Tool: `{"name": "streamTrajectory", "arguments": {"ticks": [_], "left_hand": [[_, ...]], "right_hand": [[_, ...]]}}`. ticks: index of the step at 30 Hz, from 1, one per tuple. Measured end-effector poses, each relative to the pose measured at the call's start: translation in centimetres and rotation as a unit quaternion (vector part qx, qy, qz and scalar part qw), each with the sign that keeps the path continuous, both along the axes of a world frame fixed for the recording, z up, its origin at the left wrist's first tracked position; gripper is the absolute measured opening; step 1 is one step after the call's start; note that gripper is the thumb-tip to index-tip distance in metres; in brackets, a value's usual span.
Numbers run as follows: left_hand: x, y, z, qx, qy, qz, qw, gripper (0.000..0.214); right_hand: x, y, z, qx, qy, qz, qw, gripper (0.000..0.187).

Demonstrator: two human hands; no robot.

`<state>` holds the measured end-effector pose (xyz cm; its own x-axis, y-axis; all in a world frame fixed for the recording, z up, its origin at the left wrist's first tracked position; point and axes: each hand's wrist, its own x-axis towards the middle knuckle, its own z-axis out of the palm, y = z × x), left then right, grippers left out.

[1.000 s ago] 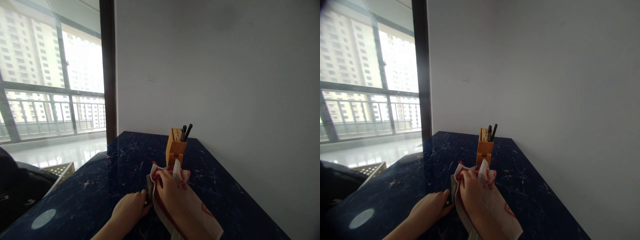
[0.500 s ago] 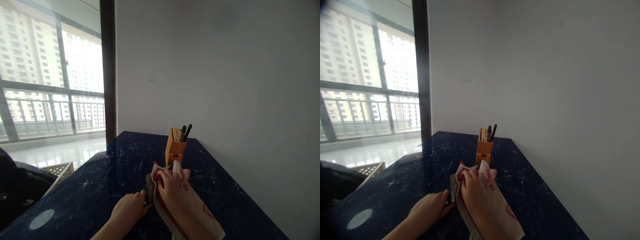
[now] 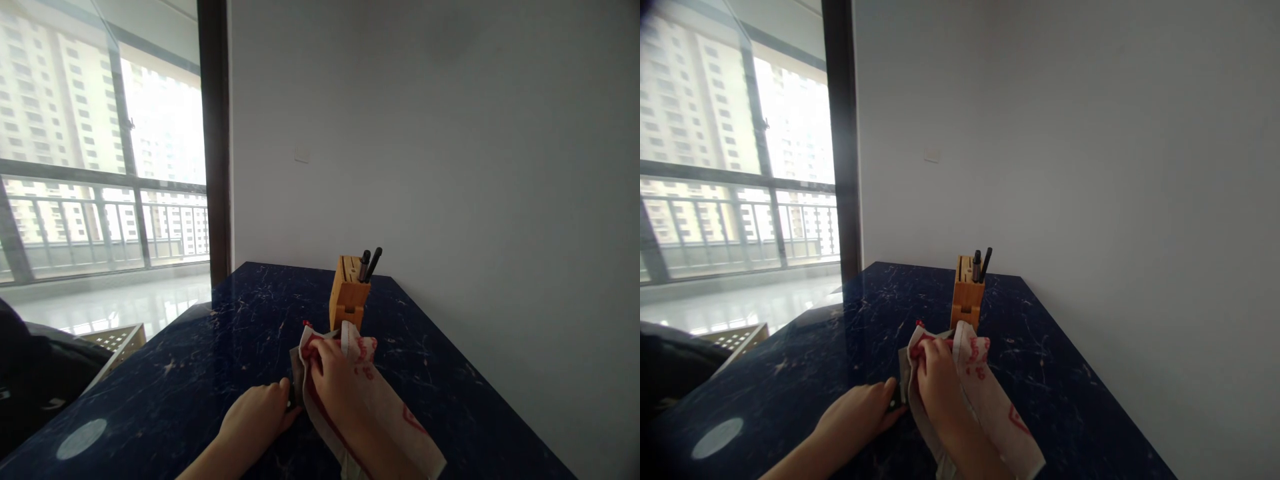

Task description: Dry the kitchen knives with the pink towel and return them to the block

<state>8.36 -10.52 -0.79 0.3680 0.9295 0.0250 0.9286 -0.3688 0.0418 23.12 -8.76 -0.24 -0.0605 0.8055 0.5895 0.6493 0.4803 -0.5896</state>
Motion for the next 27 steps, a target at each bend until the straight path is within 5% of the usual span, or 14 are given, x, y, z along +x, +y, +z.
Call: {"name": "streamTrajectory", "arguments": {"ticks": [9,15,22,27], "left_hand": [[0.1,0.0,-0.4,0.016,0.007,-0.015,1.0,0.035],[0.2,0.0,-0.4,0.003,0.015,-0.021,1.0,0.024],[0.0,0.2,-0.9,0.013,-0.006,-0.01,1.0,0.034],[0.1,0.3,-0.5,0.0,0.006,-0.008,1.0,0.028]], "right_hand": [[0.4,-0.2,0.9,0.018,0.009,-0.032,0.999,0.021],[-0.7,-0.8,0.8,0.016,0.007,0.022,1.0,0.021],[1.3,0.5,0.8,0.01,0.005,-0.063,0.998,0.019],[0.1,-0.1,0.3,0.024,-0.009,-0.013,1.0,0.023]]}}
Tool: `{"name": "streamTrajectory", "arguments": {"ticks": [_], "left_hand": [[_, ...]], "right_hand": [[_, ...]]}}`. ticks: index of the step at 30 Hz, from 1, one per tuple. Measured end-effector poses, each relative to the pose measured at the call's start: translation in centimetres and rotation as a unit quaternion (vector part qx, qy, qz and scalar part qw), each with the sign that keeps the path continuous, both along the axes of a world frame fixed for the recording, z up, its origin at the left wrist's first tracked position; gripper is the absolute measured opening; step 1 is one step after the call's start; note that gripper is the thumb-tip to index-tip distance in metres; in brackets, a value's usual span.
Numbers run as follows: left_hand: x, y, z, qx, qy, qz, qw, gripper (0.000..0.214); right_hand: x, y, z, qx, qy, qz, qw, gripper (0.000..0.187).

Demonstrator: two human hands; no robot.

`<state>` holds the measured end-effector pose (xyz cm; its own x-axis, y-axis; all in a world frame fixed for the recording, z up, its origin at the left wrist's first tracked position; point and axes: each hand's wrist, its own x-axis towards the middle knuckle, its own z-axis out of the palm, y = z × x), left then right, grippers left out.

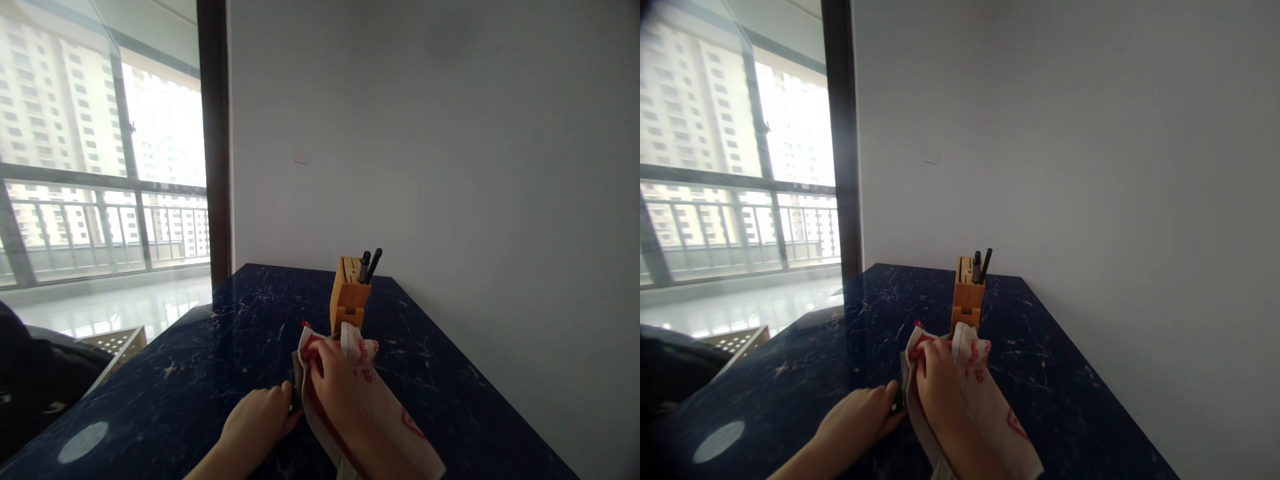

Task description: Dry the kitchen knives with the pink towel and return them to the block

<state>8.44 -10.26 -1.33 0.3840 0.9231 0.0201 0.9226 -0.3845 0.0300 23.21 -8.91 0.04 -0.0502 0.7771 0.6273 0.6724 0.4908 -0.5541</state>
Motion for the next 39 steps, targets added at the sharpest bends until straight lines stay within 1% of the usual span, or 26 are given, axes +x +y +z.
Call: {"name": "streamTrajectory", "arguments": {"ticks": [3,5,8,10,12,15,17,19,23,25,31,33,37,39], "left_hand": [[0.0,-0.1,0.3,-0.008,0.012,-0.003,1.0,0.025],[-0.1,-0.1,0.3,-0.006,0.006,-0.003,1.0,0.026],[-0.1,-0.1,0.3,0.006,-0.009,0.002,1.0,0.033],[-0.1,-0.1,0.2,0.01,-0.011,0.003,1.0,0.036],[-0.1,-0.1,0.2,0.01,-0.006,0.001,1.0,0.034],[-0.1,0.0,0.3,0.009,0.001,-0.007,1.0,0.026],[-0.2,0.0,0.3,0.011,0.004,-0.011,1.0,0.023],[-0.2,0.0,0.3,0.011,0.001,-0.008,1.0,0.026],[-0.1,0.0,0.2,0.008,-0.009,-0.004,1.0,0.036],[-0.1,0.1,0.2,0.008,-0.008,-0.001,1.0,0.036],[-0.1,0.2,0.1,0.017,-0.002,-0.004,1.0,0.031],[-0.2,0.1,0.0,0.014,-0.003,0.001,1.0,0.034],[-0.2,0.1,-0.1,0.006,-0.008,0.008,1.0,0.038],[-0.2,0.2,-0.2,0.007,-0.009,0.006,1.0,0.038]], "right_hand": [[-0.6,-0.5,0.0,-0.006,-0.02,0.023,1.0,0.023],[-0.2,-0.4,0.1,-0.015,-0.032,0.007,0.999,0.022],[0.8,0.3,0.2,-0.025,-0.036,-0.031,0.999,0.021],[1.1,0.5,0.2,-0.024,-0.033,-0.04,0.998,0.022],[0.7,0.3,0.1,-0.023,-0.031,-0.025,0.999,0.024],[-0.4,-0.4,0.1,-0.032,-0.036,0.022,0.999,0.026],[-0.6,-0.6,0.1,-0.037,-0.045,0.033,0.998,0.027],[-0.2,-0.3,0.1,-0.037,-0.051,0.013,0.998,0.026],[1.3,0.9,0.1,-0.042,-0.059,-0.051,0.996,0.023],[1.3,1.0,-0.1,-0.044,-0.062,-0.054,0.996,0.023],[0.0,-0.2,-0.3,-0.057,-0.084,-0.009,0.995,0.024],[0.4,0.2,-0.2,-0.061,-0.088,-0.022,0.994,0.023],[1.9,1.3,0.0,-0.071,-0.095,-0.076,0.99,0.022],[2.0,1.3,0.2,-0.076,-0.099,-0.077,0.989,0.023]]}}
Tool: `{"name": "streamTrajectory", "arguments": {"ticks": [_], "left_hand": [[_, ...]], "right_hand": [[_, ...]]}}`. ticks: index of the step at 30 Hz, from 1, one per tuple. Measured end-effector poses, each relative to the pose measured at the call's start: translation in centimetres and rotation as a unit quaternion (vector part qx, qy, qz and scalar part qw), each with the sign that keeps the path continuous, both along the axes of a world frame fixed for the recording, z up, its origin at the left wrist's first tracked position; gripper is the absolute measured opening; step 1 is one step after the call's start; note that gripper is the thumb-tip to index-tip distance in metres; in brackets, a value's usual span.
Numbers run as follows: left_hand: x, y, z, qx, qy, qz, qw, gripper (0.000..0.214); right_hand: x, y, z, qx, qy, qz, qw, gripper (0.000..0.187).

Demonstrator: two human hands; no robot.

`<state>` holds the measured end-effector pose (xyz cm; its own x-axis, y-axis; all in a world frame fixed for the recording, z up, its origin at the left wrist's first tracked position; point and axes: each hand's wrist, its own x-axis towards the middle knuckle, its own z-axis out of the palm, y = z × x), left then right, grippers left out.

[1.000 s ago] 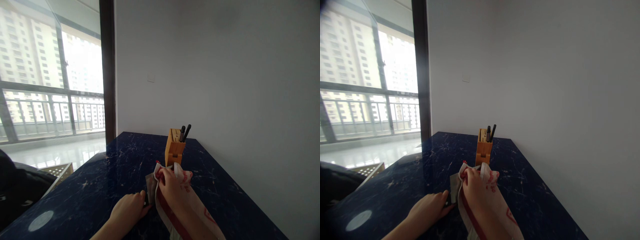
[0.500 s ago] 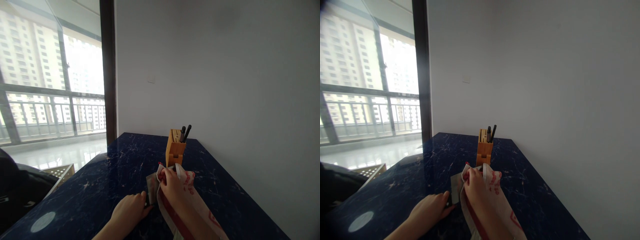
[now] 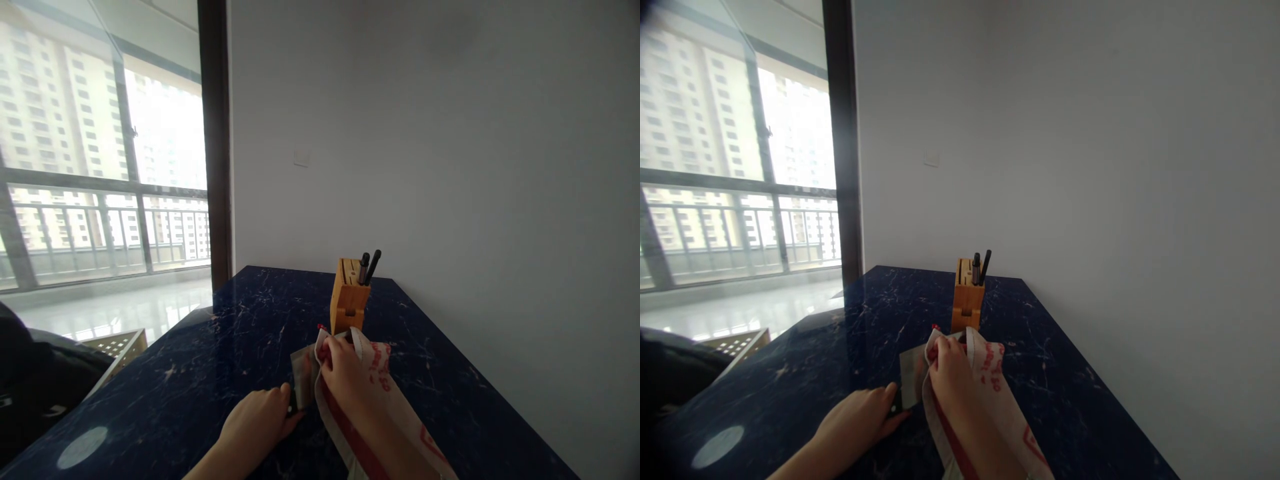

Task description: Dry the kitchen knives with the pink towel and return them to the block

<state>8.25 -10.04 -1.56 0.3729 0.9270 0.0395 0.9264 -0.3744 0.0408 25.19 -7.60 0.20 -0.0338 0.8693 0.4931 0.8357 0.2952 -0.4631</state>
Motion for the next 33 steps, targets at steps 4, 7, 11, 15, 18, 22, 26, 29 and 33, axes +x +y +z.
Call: {"name": "streamTrajectory", "arguments": {"ticks": [4,7,11,15,18,22,26,29,33], "left_hand": [[-0.1,0.2,-0.3,0.008,0.001,-0.009,1.0,0.038],[-0.2,0.3,-0.4,0.011,-0.002,-0.011,1.0,0.037],[-0.2,0.3,-0.4,0.006,-0.009,-0.008,1.0,0.036],[-0.1,0.3,-0.4,0.007,-0.007,-0.005,1.0,0.036],[-0.1,0.1,-0.1,0.0,-0.004,-0.003,1.0,0.036],[0.0,-0.1,0.3,-0.001,-0.006,-0.006,1.0,0.035],[-0.1,-0.1,0.3,0.0,-0.008,-0.008,1.0,0.035],[-0.1,0.0,0.1,-0.003,-0.013,-0.006,1.0,0.036],[-0.1,0.1,0.0,-0.013,-0.014,-0.002,1.0,0.039]], "right_hand": [[-1.0,-1.0,0.3,-0.005,0.003,0.04,0.999,0.024],[-1.5,-1.4,0.4,-0.006,0.008,0.058,0.998,0.024],[-0.9,-0.8,0.0,-0.004,0.018,0.046,0.999,0.022],[-0.5,-0.2,-0.4,0.012,0.015,0.026,0.999,0.021],[-0.5,-0.2,-0.5,0.017,0.01,0.027,0.999,0.022],[-0.6,-0.4,-0.3,0.012,0.016,0.036,0.999,0.023],[-0.7,-0.7,0.2,0.004,0.019,0.043,0.999,0.023],[-0.9,-1.0,0.5,-0.009,0.018,0.044,0.999,0.024],[-1.1,-1.3,0.6,-0.018,0.013,0.04,0.999,0.025]]}}
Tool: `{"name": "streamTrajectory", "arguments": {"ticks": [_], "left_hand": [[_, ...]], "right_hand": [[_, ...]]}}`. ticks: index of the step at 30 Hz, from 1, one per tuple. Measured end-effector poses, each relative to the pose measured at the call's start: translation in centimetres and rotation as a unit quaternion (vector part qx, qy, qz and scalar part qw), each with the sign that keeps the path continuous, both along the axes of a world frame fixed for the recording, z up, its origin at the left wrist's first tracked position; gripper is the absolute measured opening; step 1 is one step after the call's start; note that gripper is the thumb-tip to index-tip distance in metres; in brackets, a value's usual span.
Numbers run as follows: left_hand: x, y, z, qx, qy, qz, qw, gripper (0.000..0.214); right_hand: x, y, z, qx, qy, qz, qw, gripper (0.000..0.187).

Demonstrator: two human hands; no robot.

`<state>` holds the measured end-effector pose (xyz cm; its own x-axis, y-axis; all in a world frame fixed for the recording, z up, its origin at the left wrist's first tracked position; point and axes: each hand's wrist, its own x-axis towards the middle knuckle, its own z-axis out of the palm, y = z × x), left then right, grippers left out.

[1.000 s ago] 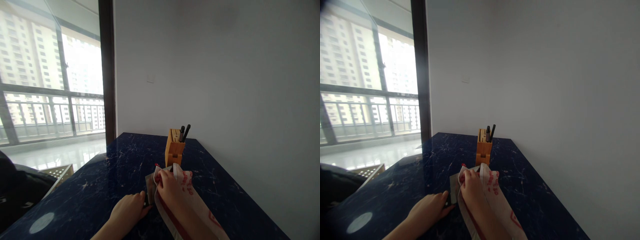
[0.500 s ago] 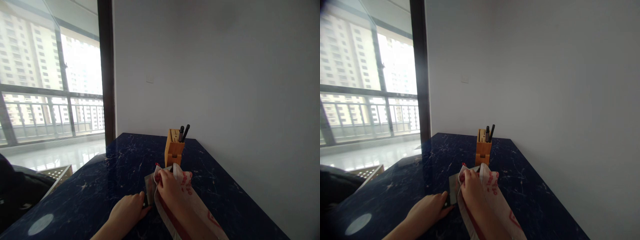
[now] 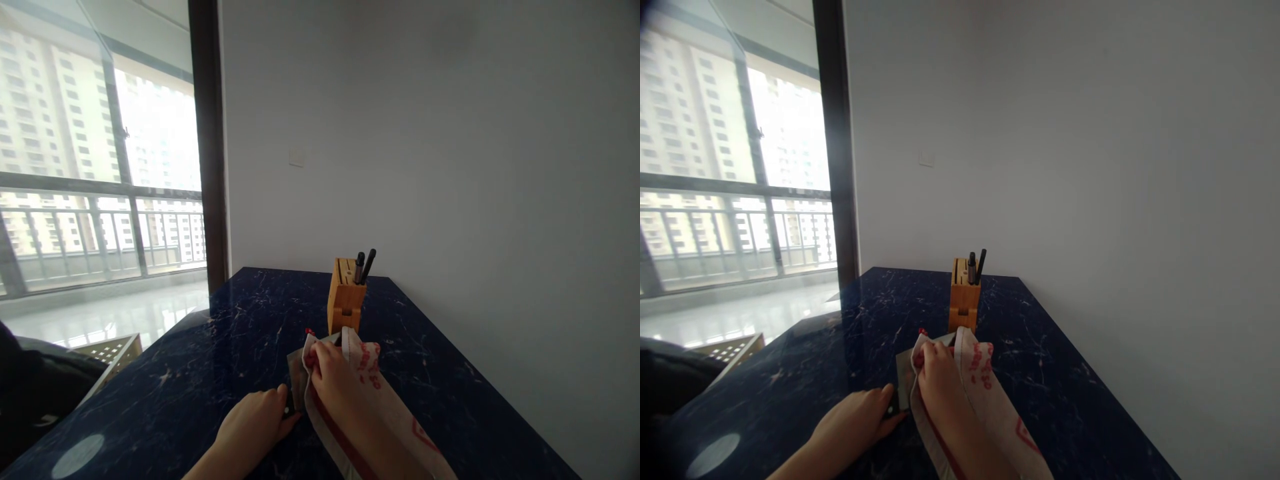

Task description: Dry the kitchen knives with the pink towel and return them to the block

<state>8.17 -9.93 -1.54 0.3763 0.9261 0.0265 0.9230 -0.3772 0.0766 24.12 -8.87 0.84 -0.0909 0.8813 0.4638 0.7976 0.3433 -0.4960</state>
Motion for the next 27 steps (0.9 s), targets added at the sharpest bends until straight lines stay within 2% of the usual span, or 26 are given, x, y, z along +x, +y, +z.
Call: {"name": "streamTrajectory", "arguments": {"ticks": [11,27], "left_hand": [[0.2,0.1,0.3,-0.012,0.003,0.008,1.0,0.036],[0.4,0.0,0.5,-0.008,0.012,0.005,1.0,0.034]], "right_hand": [[-0.1,0.4,-0.5,0.01,-0.001,-0.004,1.0,0.026],[-0.2,-0.1,0.6,0.01,0.058,-0.017,0.998,0.025]]}}
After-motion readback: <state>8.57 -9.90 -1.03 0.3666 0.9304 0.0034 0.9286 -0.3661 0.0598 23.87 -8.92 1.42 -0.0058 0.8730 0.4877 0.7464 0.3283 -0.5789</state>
